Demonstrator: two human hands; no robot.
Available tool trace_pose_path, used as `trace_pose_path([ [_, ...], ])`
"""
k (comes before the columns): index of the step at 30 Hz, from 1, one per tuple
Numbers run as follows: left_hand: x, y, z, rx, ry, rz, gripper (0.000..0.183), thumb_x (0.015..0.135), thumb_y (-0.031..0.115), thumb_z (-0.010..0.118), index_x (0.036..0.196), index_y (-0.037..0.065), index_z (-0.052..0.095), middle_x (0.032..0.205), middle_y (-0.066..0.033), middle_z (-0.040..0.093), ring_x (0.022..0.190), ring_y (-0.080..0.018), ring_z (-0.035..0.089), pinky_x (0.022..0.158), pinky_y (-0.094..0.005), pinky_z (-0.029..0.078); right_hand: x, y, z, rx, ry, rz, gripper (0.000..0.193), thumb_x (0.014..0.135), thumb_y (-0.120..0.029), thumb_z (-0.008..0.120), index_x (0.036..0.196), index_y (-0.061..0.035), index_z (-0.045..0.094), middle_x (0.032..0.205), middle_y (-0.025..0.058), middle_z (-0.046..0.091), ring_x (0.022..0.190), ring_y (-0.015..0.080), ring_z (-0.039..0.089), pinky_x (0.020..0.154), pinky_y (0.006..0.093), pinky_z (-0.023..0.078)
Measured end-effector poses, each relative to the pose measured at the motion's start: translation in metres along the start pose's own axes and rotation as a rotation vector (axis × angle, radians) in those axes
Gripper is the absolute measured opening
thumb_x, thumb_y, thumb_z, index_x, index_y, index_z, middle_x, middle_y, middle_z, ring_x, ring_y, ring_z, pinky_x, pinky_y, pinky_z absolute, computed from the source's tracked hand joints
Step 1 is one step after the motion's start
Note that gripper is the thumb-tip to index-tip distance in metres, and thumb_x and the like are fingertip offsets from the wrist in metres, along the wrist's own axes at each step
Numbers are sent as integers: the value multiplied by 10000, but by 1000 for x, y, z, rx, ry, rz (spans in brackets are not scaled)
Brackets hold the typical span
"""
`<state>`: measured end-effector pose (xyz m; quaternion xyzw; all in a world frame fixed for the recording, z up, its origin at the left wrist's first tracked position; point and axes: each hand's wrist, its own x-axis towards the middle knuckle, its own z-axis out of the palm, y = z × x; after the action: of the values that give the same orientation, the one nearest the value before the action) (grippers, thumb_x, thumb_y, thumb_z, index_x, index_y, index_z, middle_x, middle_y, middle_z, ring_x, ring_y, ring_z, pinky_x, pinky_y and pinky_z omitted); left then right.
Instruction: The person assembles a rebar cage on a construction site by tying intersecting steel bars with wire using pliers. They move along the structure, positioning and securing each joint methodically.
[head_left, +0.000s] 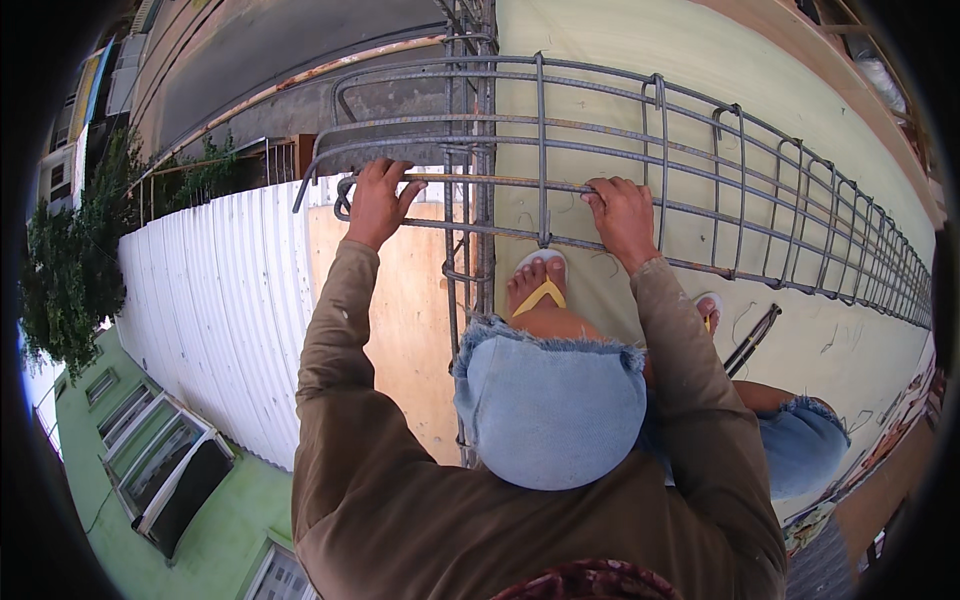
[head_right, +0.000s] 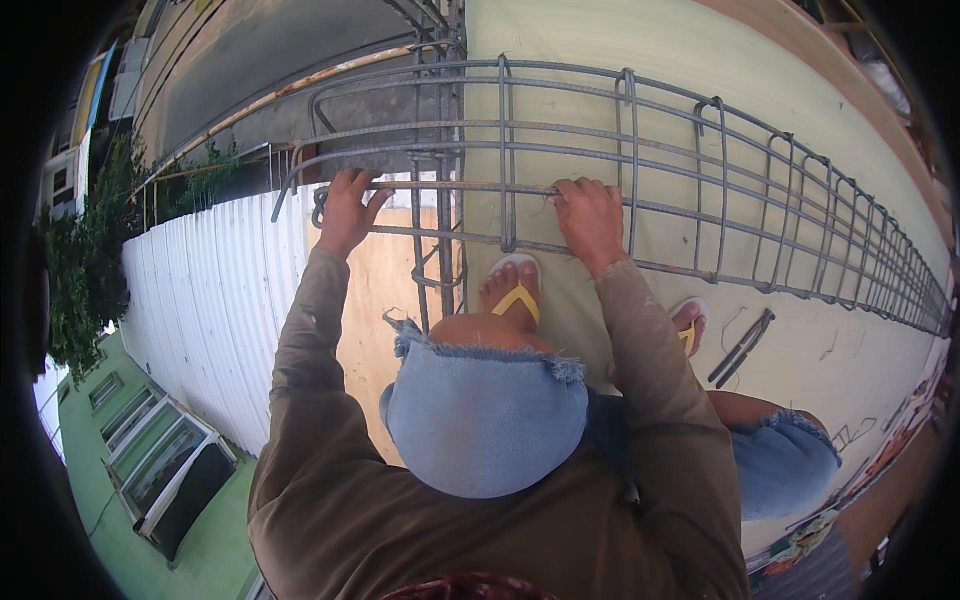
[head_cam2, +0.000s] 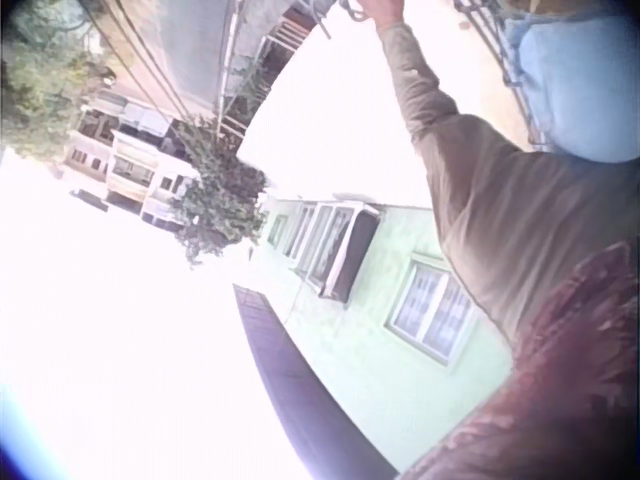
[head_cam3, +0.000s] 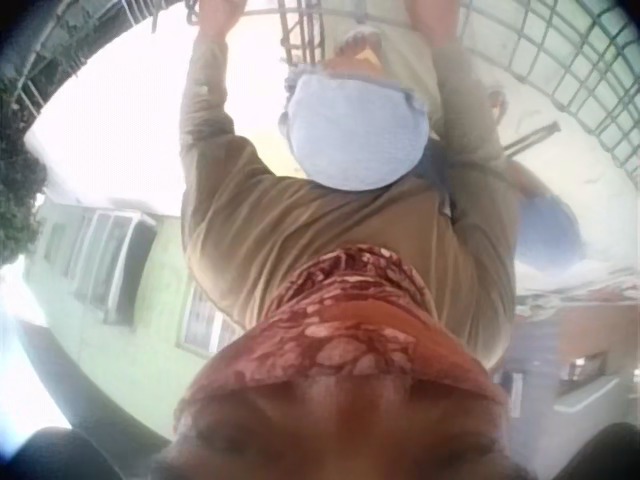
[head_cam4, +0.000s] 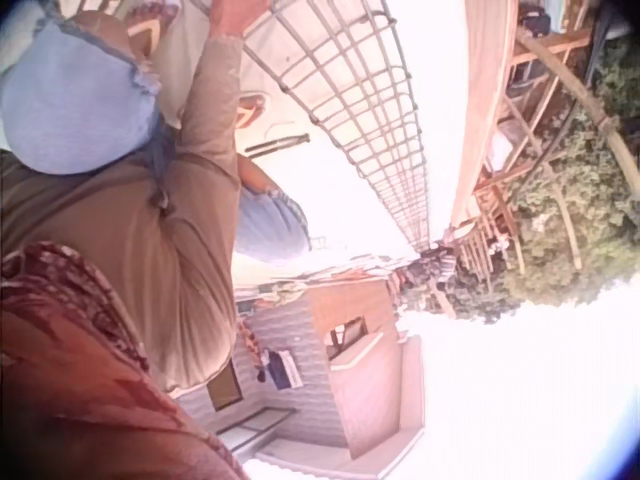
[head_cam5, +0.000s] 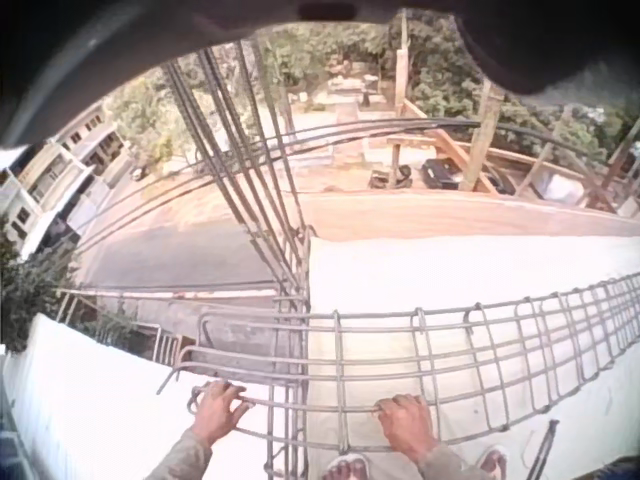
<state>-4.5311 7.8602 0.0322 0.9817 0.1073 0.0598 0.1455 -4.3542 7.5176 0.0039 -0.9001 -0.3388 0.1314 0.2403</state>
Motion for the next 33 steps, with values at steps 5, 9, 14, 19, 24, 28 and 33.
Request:
trace_pose_path([
  [5,-14,10,2,-5,112,50,296,828,273,807,970,53,668,895,-101,604,888,-321,578,785,-449,458,-2,-5,-2,-9,248,-78,212,860,-224,753,1030,-100,728,919,78,696,944,277,627,886,422,415],
  [9,-37,21,6,-10,-141,-66,363,928,374,680,781,44,648,735,-123,615,744,-332,606,702,-469,466,-18,-21,-18,19,140,-22,245,902,-295,719,1009,-74,718,891,122,695,919,329,649,873,455,465],
  [14,-51,22,4,-4,-219,-164,501,989,400,593,633,51,640,617,-133,615,648,-343,609,680,-473,468,-27,-32,-29,144,-511,324,515,1008,-474,522,909,-7,717,844,230,700,838,435,674,760,531,512],
  [19,-58,30,3,-125,-179,-160,477,987,328,585,604,43,595,590,-154,588,614,-365,569,649,-486,418,-32,-30,-23,30,-576,261,650,1033,-525,417,841,16,722,840,267,702,848,451,678,789,536,522],
  [24,-59,30,7,-103,-244,-222,463,983,342,591,636,36,613,613,-168,598,648,-371,589,662,-487,440,-34,-26,-20,50,-599,249,575,1022,-491,454,887,-2,725,829,250,701,838,437,680,776,519,524],
  [28,-50,26,12,-205,-189,-290,366,949,319,666,744,18,632,729,-148,635,711,-344,617,650,-479,483,-32,-22,-19,201,-437,281,401,984,-388,566,933,-21,717,816,212,704,814,413,681,744,495,525],
  [33,-33,37,6,-166,148,-134,155,901,175,720,866,34,664,829,-106,633,818,-299,584,730,-433,457,-25,-24,-13,362,-26,210,218,953,-244,640,947,-35,699,889,164,703,808,377,676,720,454,529],
])
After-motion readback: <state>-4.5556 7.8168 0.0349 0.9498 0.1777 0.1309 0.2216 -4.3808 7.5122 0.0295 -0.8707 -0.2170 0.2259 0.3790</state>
